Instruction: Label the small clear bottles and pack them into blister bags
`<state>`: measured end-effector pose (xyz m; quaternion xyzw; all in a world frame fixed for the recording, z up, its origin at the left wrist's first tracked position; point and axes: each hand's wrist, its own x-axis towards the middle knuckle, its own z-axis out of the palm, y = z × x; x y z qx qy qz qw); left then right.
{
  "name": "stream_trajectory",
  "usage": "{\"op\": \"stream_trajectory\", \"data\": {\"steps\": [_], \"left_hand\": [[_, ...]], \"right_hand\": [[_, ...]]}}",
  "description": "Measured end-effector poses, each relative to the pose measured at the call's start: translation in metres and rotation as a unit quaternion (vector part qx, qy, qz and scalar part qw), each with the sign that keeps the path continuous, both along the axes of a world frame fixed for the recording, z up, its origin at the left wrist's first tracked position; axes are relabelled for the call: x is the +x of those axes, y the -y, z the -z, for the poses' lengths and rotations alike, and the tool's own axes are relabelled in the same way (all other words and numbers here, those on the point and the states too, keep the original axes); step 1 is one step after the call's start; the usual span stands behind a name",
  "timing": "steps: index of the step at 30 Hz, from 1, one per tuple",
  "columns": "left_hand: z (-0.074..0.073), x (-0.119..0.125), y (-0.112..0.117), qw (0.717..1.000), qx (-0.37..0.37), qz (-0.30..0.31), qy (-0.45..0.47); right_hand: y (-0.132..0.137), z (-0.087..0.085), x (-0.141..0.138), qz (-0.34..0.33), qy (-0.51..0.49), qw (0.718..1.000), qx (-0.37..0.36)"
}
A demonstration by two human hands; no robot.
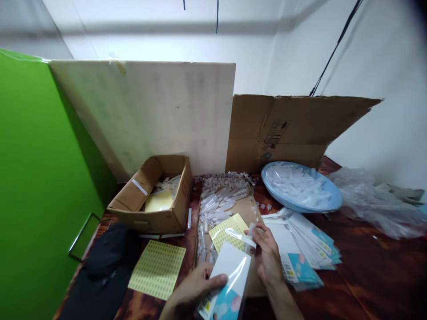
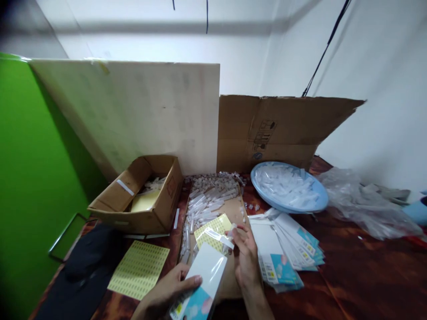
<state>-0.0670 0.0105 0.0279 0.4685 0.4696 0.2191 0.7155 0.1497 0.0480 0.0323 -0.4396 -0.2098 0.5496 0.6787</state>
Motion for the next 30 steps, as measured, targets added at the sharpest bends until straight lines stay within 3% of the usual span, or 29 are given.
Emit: {"op": "stream_trajectory", "data": {"steps": [2, 4, 7, 11, 13, 16, 17, 19, 23, 25, 28, 30], "left_hand": [[-0.001, 0.0, -0.002, 1.0, -0.016, 0.02, 0.009], [-0.002, 0.003, -0.004, 0.999, -0.04, 0.02, 0.028], [-0.002, 0.009, -0.009, 0.994, -0.095, -0.023, 0.056], [0.005, 0.009, -0.014, 0.987, -0.109, -0.103, 0.055], [0.009, 0.003, -0.015, 0.986, -0.104, -0.122, 0.04], [0.013, -0.009, -0.015, 0.989, -0.083, -0.118, 0.012], [0.013, -0.013, -0.015, 0.991, -0.068, -0.116, 0.003], [0.012, -0.019, -0.013, 0.993, -0.037, -0.115, -0.006], [0.006, -0.028, -0.009, 0.989, -0.039, -0.145, 0.014], [0.003, -0.031, -0.007, 0.985, -0.044, -0.167, 0.019], [0.001, -0.034, -0.004, 0.982, -0.04, -0.187, 0.001], [0.0, -0.035, -0.003, 0.985, -0.031, -0.17, -0.015]], "right_hand": [[0.002, 0.009, 0.003, 0.012, -0.001, 1.0, -0.008], [0.005, 0.016, 0.006, -0.026, -0.006, 1.0, -0.004], [0.008, 0.024, 0.008, -0.126, 0.004, 0.992, 0.001], [0.007, 0.025, 0.01, -0.226, 0.107, 0.968, 0.028], [-0.003, 0.022, 0.011, -0.321, 0.178, 0.929, 0.055], [-0.036, 0.017, 0.011, -0.416, 0.339, 0.836, 0.118], [-0.052, 0.016, 0.01, -0.388, 0.414, 0.813, 0.135], [-0.084, 0.016, 0.004, -0.319, 0.465, 0.815, 0.136], [-0.128, 0.023, -0.013, -0.311, 0.507, 0.787, 0.166], [-0.135, 0.024, -0.019, -0.312, 0.507, 0.783, 0.18], [-0.128, 0.018, -0.022, -0.281, 0.497, 0.8, 0.186], [-0.116, 0.01, -0.023, -0.242, 0.454, 0.839, 0.177]]}}
